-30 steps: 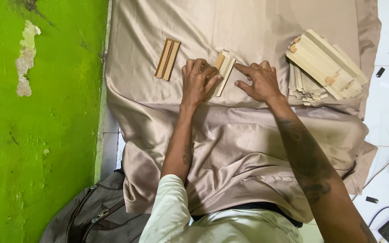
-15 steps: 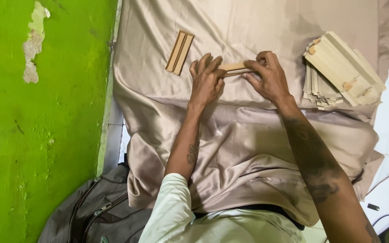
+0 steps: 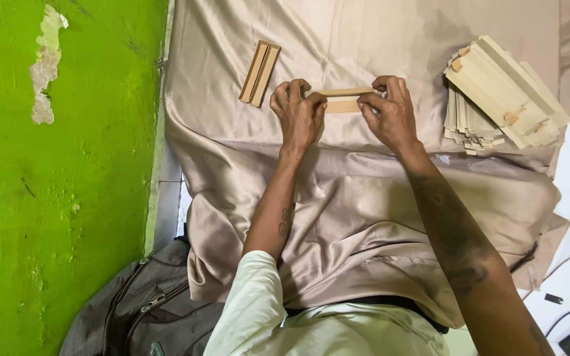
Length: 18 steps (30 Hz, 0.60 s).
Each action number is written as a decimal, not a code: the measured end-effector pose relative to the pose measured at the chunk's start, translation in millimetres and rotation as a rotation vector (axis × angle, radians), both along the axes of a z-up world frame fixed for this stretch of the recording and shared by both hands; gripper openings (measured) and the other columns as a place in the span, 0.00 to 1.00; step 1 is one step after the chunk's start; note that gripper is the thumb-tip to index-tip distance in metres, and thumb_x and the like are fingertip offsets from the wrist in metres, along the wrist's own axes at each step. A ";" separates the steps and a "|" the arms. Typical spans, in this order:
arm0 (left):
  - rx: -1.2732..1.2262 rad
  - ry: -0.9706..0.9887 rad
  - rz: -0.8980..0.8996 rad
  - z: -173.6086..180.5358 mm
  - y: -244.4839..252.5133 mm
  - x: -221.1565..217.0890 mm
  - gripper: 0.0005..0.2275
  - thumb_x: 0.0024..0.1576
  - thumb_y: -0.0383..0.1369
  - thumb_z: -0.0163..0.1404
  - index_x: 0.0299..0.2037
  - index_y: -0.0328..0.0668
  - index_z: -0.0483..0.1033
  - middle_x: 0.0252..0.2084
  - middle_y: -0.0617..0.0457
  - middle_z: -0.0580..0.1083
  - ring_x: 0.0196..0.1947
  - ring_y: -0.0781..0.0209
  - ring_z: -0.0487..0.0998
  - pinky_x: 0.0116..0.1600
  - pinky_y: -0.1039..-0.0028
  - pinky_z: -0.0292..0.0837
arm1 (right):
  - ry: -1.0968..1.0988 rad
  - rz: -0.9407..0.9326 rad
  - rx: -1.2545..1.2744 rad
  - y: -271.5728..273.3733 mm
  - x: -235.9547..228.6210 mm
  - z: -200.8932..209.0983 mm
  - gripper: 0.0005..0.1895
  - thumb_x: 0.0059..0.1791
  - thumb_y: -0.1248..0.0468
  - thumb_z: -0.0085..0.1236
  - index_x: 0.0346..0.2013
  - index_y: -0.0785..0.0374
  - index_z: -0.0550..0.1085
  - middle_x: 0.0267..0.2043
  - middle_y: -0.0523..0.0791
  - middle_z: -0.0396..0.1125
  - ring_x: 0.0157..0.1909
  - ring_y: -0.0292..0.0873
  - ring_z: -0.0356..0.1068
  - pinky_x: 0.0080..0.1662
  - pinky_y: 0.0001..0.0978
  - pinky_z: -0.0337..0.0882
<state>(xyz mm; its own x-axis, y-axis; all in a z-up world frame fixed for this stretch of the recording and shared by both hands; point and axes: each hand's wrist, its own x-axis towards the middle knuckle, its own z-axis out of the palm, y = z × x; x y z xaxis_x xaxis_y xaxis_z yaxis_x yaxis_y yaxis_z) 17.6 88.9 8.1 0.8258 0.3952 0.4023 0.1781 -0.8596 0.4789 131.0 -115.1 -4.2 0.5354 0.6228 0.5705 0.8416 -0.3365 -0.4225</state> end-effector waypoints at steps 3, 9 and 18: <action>0.124 -0.028 -0.009 -5.6 -3.8 2.8 0.03 0.50 0.34 0.63 0.30 0.52 0.81 0.43 0.60 0.63 0.53 0.52 0.60 0.62 0.48 0.48 | -0.140 -0.047 -0.060 1.0 -0.6 -8.7 0.03 0.48 0.65 0.68 0.35 0.56 0.80 0.48 0.47 0.61 0.53 0.52 0.63 0.50 0.45 0.64; 0.177 0.089 -0.211 -2.3 -1.9 0.0 0.07 0.54 0.42 0.58 0.38 0.56 0.79 0.39 0.62 0.70 0.49 0.59 0.67 0.56 0.55 0.56 | -0.194 0.019 -0.123 -1.6 -6.1 5.2 0.08 0.49 0.56 0.67 0.41 0.53 0.81 0.42 0.43 0.62 0.48 0.50 0.62 0.48 0.44 0.62; 0.056 0.051 -0.144 15.3 -2.7 -4.4 0.03 0.60 0.36 0.54 0.37 0.53 0.81 0.35 0.57 0.72 0.45 0.56 0.68 0.58 0.54 0.53 | 0.097 -0.061 0.017 -3.5 -5.1 10.8 0.13 0.52 0.57 0.71 0.30 0.59 0.76 0.48 0.48 0.59 0.52 0.55 0.59 0.53 0.46 0.62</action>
